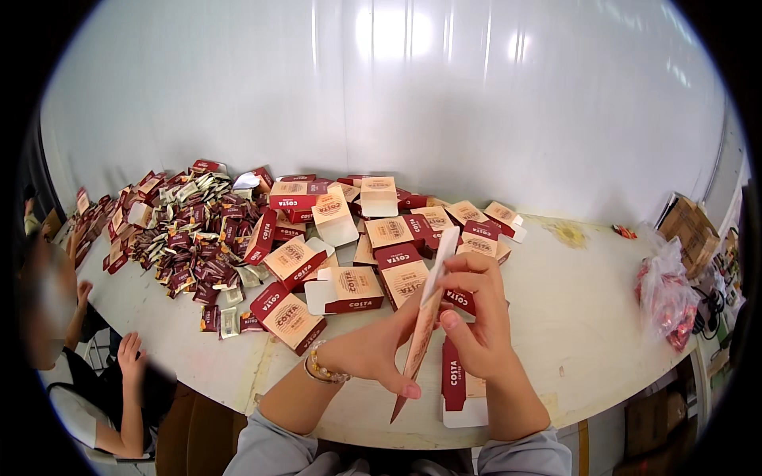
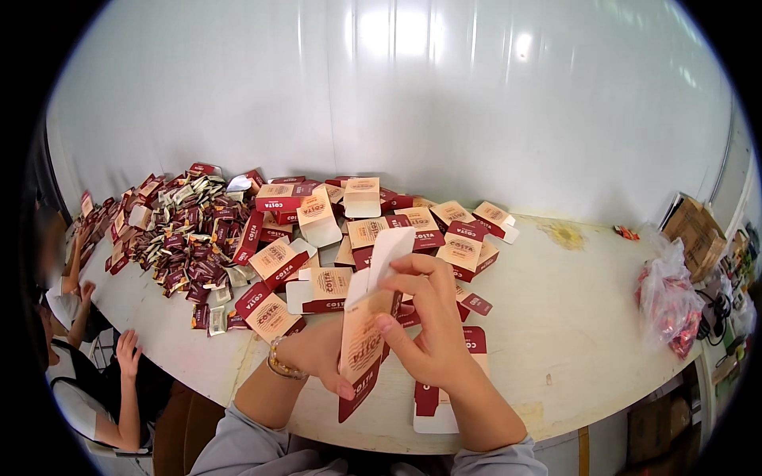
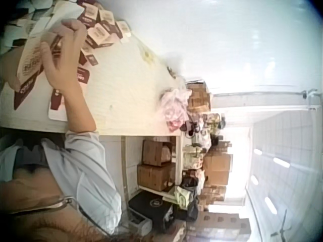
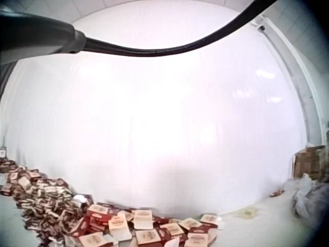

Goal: The person assembles small, flat-packed cardboard boxes by folding the flaps and tucking them into slots to form a rectangular shape. The person handles the boxes one at a time, picking them from a pile of flat pieces and placing the finished boxes onto a growing stack on the table.

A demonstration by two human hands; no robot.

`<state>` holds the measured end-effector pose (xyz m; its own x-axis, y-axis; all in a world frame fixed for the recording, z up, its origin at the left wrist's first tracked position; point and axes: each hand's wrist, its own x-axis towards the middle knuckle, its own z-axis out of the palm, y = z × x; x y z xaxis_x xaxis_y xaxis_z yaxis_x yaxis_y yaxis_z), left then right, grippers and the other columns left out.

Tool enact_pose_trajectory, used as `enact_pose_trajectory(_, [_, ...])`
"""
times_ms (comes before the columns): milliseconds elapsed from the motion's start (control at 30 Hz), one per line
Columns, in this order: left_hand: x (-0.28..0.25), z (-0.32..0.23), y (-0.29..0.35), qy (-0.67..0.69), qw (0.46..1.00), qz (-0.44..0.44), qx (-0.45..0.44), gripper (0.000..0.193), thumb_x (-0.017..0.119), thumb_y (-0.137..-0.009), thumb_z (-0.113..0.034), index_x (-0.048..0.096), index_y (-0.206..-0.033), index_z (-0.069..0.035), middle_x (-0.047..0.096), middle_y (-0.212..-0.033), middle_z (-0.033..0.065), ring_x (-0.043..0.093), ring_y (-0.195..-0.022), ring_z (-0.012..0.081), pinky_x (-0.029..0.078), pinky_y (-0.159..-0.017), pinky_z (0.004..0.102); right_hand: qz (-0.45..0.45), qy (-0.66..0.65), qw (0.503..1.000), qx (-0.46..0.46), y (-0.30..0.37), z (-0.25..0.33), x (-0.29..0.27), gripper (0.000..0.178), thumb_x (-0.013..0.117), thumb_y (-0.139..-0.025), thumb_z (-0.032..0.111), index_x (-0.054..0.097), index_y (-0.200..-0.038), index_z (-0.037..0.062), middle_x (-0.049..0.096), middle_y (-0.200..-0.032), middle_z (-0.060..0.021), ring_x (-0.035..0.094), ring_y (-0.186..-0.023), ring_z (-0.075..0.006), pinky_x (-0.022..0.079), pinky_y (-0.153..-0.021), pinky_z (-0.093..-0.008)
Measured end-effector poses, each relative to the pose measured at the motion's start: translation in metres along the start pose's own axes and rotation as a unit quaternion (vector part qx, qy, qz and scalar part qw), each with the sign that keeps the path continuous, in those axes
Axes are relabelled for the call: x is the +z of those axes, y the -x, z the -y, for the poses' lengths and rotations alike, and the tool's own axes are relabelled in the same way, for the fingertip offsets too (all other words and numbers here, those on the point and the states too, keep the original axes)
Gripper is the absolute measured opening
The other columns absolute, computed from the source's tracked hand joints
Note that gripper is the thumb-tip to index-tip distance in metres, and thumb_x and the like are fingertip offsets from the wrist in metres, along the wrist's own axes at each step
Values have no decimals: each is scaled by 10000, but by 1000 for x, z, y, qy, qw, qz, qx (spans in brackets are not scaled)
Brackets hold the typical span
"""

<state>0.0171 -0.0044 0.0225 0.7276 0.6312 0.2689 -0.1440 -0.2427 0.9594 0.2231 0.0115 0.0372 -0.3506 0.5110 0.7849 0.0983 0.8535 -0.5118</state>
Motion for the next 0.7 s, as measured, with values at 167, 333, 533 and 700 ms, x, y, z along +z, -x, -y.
enact_pose_trajectory(167, [9, -1, -3, -10, 999, -27, 36, 1488, 966, -625, -323, -93, -1639, -65, 205, -1655, 162, 236, -1525, 249, 218, -1236, 394, 15, 75, 996, -45, -1, -6, -18, 213, 706, -844, 189, 562, -945, 70, 577, -1236, -147, 475, -1146, -297, 383, -983, -410])
enact_pose_trajectory(333, [10, -20, -1, 45, 987, -155, 19, 1119, 914, -748, -162, 195, -1594, -23, 455, -1511, 100, 462, -1374, 173, 407, -1130, 357, -73, 66, 994, -45, -4, -10, -21, 305, 719, -841, 74, 540, -1087, 55, 499, -1436, -216, 484, -1246, -324, 372, -1083, -459])
enact_pose_trajectory(533, [-2, 17, -10, 159, 941, -269, 129, 370, 607, -1020, -48, 504, -1373, -6, 657, -1273, 61, 633, -1104, 99, 541, -944, 297, -126, -251, 958, 53, -11, 8, 3, 761, 653, -926, -26, 220, -1549, 32, 367, -1565, -219, 438, -1409, -280, 398, -1147, -402])
enact_pose_trajectory(700, [-2, 21, -13, 151, 938, -278, 141, 370, 616, -1022, -68, 506, -1370, -6, 657, -1267, 60, 627, -1104, 93, 537, -946, 295, -78, -280, 944, 158, 10, 1, -2, 534, 553, -1039, 44, 332, -1520, -24, 490, -1478, -149, 518, -1310, -181, 465, -1050, -322])
